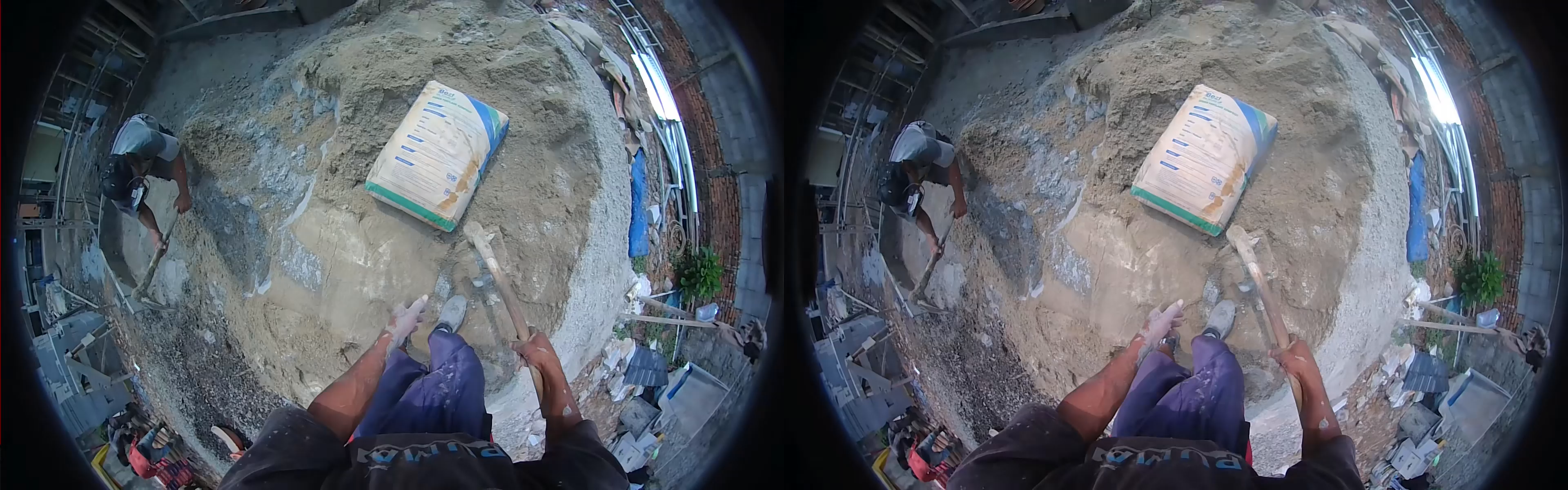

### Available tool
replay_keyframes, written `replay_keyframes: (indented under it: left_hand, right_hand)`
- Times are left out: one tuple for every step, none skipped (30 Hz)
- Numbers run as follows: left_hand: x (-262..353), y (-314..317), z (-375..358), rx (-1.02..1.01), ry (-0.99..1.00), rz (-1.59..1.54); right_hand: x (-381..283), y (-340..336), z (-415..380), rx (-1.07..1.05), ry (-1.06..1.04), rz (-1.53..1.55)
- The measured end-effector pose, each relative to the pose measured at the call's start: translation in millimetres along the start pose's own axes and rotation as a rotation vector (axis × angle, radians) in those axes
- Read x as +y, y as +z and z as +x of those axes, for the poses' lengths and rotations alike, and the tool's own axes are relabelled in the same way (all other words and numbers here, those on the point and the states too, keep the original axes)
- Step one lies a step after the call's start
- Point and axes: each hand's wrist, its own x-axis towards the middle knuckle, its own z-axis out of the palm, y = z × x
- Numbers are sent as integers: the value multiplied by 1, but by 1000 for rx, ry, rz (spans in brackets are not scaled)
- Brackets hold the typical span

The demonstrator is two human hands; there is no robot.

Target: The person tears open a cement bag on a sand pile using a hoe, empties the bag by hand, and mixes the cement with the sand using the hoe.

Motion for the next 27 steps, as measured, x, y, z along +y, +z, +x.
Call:
replay_keyframes:
  left_hand:
    - [20, 25, 11, -61, 33, -23]
    - [40, 51, 24, -121, 70, -42]
    - [23, 57, -28, -94, -24, -62]
    - [46, 87, -15, -149, 41, -66]
    - [70, 119, -3, -207, 105, -72]
    - [106, 147, 16, -203, 199, -70]
    - [130, 167, 23, -184, 263, -71]
    - [151, 185, 19, -96, 279, -71]
    - [174, 201, 11, -4, 294, -72]
    - [193, 214, 14, 91, 309, -75]
    - [208, 225, 30, 83, 368, -136]
    - [223, 232, 52, 76, 433, -190]
    - [236, 237, 72, 68, 491, -237]
    - [249, 241, 84, 97, 518, -241]
    - [268, 246, 93, 123, 543, -252]
    - [290, 250, 99, 149, 581, -260]
    - [308, 252, 99, 173, 607, -246]
    - [326, 251, 93, 199, 633, -233]
    - [341, 248, 86, 223, 664, -218]
    - [353, 243, 78, 233, 697, -238]
    - [364, 238, 66, 253, 691, -238]
    - [374, 230, 52, 272, 689, -238]
    - [384, 222, 41, 293, 686, -236]
    - [391, 216, 36, 331, 733, -307]
    - [397, 209, 31, 369, 777, -373]
    - [411, 200, 19, 411, 912, -409]
    - [427, 191, 4, 453, 1041, -445]
  right_hand:
    - [-5, -7, 3, 77, -130, 33]
    - [-9, -12, 8, 149, -258, 64]
    - [6, 15, -28, 74, -231, 54]
    - [7, 10, -15, 136, -264, 30]
    - [-1, -2, -4, 202, -283, 2]
    - [-9, -13, 7, 270, -299, -28]
    - [-20, -19, 10, 313, -286, -59]
    - [-27, -24, 10, 344, -261, -98]
    - [-39, -31, 15, 343, -241, -112]
    - [-53, -39, 22, 342, -224, -128]
    - [-64, -53, 33, 343, -214, -147]
    - [-66, -60, 63, 385, -295, -114]
    - [-70, -64, 104, 433, -342, -97]
    - [-72, -71, 135, 469, -373, -86]
    - [-88, -83, 147, 495, -399, -85]
    - [-109, -96, 160, 529, -436, -79]
    - [-120, -107, 172, 551, -465, -73]
    - [-128, -113, 184, 572, -497, -66]
    - [-134, -118, 192, 596, -531, -58]
    - [-135, -121, 194, 584, -591, -64]
    - [-133, -122, 194, 574, -651, -71]
    - [-137, -123, 194, 568, -713, -76]
    - [-149, -126, 198, 564, -795, -70]
    - [-166, -125, 203, 554, -876, -61]
    - [-185, -122, 209, 543, -954, -48]
    - [-217, -127, 207, 512, -1027, -19]
    - [-255, -136, 200, 477, -1096, 8]
